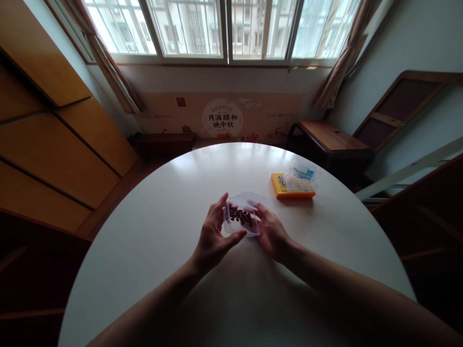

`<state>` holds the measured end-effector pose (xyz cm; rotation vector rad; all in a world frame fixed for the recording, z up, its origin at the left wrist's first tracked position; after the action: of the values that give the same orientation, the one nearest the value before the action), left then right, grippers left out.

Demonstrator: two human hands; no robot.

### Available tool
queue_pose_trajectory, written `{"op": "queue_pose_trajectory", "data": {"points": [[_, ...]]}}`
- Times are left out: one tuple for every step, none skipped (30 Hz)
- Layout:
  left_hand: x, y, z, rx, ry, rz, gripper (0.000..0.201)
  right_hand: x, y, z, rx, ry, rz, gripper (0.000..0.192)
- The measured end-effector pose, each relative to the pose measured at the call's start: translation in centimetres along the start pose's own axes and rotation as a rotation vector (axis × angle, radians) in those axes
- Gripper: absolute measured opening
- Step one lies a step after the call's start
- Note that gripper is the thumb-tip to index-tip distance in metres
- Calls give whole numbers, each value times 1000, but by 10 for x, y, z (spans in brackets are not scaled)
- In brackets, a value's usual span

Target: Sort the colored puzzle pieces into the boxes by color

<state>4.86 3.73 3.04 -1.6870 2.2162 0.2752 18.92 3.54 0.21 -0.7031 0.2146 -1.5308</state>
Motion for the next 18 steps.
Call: {"op": "queue_pose_trajectory", "data": {"points": [[1, 0, -4, -38, -42, -12, 89, -5, -1, -2, -1, -22, -50, 38], [1, 0, -7, -73, -78, -27, 89, -9, -2, -5, -9, -39, -88, 36], [2, 0, -10, -105, -109, -41, 88, -14, -5, -8, -25, -55, -115, 35], [2, 1, -12, -138, -138, -55, 85, -17, -8, -10, -50, -69, -133, 34], [2, 2, -15, -174, -165, -67, 81, -21, -13, -13, -81, -85, -145, 34], [3, 2, -18, -216, -192, -74, 77, -23, -17, -16, -114, -106, -155, 35], [2, 3, -21, -269, -221, -73, 72, -25, -22, -19, -145, -133, -166, 36], [2, 3, -25, -332, -256, -71, 68, -26, -27, -22, -170, -161, -175, 38], [3, 3, -29, -403, -296, -65, 65, -28, -32, -25, -190, -184, -184, 40], [3, 3, -33, -473, -341, -53, 63, -29, -36, -28, -209, -203, -195, 41], [3, 1, -37, -535, -389, -36, 61, -30, -40, -30, -230, -219, -204, 42], [3, 0, -40, -583, -434, -16, 61, -32, -43, -32, -255, -229, -205, 41], [3, -1, -42, -618, -472, 7, 61, -34, -47, -34, -282, -237, -195, 40], [3, -2, -43, -642, -502, 33, 62, -37, -51, -35, -311, -244, -175, 38], [3, -3, -43, -660, -525, 59, 63, -40, -55, -36, -339, -244, -150, 36], [2, -3, -43, -674, -541, 83, 64, -43, -58, -37, -365, -239, -120, 33], [0, -4, -43, -687, -552, 106, 65, -47, -61, -38, -386, -232, -87, 30], [-1, -3, -42, -697, -560, 128, 65, -51, -64, -39, -405, -223, -55, 27]]}}
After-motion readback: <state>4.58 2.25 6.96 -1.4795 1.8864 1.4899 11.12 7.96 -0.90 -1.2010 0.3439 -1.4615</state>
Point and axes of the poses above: each hand's wrist, its own x-axis away from the middle knuckle, its own y-axis out of the back of the hand, z = x × y, the point moved 5 cm from there along -x, towards the middle knuckle, and after that the axes turned 10 degrees about x, right-handed, at the moved point
